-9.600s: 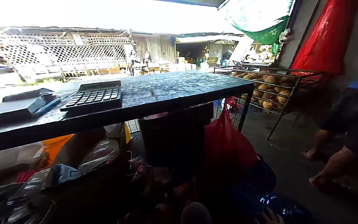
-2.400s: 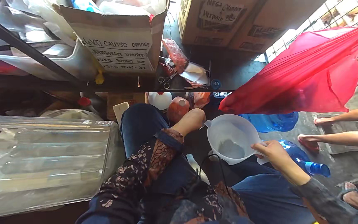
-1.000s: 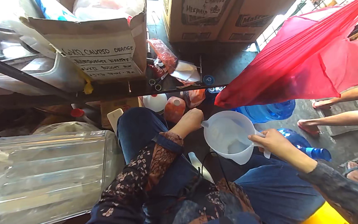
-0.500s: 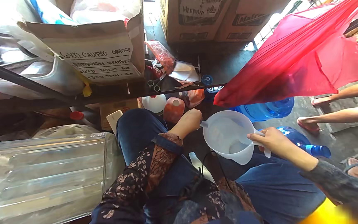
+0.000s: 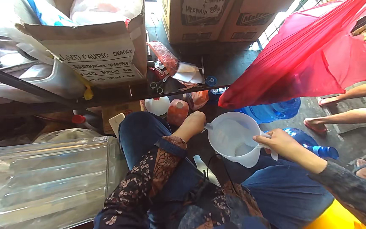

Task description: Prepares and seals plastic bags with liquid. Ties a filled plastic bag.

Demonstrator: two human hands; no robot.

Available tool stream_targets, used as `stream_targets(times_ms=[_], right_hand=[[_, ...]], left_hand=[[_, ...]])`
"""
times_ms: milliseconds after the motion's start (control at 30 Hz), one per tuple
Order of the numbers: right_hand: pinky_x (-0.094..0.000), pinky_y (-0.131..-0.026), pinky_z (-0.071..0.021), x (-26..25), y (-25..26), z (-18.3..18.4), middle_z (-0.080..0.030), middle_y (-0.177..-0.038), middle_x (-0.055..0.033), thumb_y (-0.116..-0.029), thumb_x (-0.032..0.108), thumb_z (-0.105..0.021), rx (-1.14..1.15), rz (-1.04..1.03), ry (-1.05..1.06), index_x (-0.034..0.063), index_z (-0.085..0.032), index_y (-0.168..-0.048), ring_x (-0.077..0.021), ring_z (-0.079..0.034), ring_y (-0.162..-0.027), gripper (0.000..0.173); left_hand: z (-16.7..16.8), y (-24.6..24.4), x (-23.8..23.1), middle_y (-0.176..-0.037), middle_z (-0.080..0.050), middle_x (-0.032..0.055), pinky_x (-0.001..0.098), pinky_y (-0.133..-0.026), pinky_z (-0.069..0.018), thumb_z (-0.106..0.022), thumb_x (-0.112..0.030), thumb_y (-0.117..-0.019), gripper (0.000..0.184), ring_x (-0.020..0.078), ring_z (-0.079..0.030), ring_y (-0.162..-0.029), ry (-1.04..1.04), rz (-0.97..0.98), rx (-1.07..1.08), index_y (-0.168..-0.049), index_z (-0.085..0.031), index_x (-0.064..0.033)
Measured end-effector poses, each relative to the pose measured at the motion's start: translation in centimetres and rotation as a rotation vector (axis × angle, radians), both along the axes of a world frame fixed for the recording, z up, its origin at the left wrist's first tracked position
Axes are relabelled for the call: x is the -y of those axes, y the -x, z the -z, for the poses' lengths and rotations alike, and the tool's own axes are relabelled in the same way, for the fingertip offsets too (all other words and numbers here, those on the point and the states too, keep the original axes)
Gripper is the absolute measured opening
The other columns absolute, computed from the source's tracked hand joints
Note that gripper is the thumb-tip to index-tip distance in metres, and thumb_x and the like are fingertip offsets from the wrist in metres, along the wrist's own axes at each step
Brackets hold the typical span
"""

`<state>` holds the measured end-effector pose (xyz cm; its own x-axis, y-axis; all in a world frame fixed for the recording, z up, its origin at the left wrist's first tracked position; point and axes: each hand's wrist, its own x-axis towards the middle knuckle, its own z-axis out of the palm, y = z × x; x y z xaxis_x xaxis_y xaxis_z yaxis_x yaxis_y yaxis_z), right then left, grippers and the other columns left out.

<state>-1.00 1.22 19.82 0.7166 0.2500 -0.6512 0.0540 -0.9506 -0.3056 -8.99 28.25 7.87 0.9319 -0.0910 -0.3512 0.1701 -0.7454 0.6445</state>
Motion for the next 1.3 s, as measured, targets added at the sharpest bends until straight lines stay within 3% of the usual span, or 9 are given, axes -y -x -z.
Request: stream_targets(times_ms=[1300], right_hand=[[-0.0337, -0.054, -0.0427, 0.1, -0.1, -1.3, -0.055, -0.057, 0.0022, -0.1009, 0.038, -0.063, -0.014, 0.008, 0.02, 0.0088, -0.059, -0.068, -0.0087, -0.051, -0.05, 0.045]], left_hand=[[0.4, -0.1, 0.0, -0.105, -0.073, 0.0196, 0.0561, -0.093, -0.0522, -0.067, -0.002, -0.0887, 0.018, 0.0366, -0.068, -0.105, 0.005, -0.037, 0.004, -0.105, -0.075, 0.0]])
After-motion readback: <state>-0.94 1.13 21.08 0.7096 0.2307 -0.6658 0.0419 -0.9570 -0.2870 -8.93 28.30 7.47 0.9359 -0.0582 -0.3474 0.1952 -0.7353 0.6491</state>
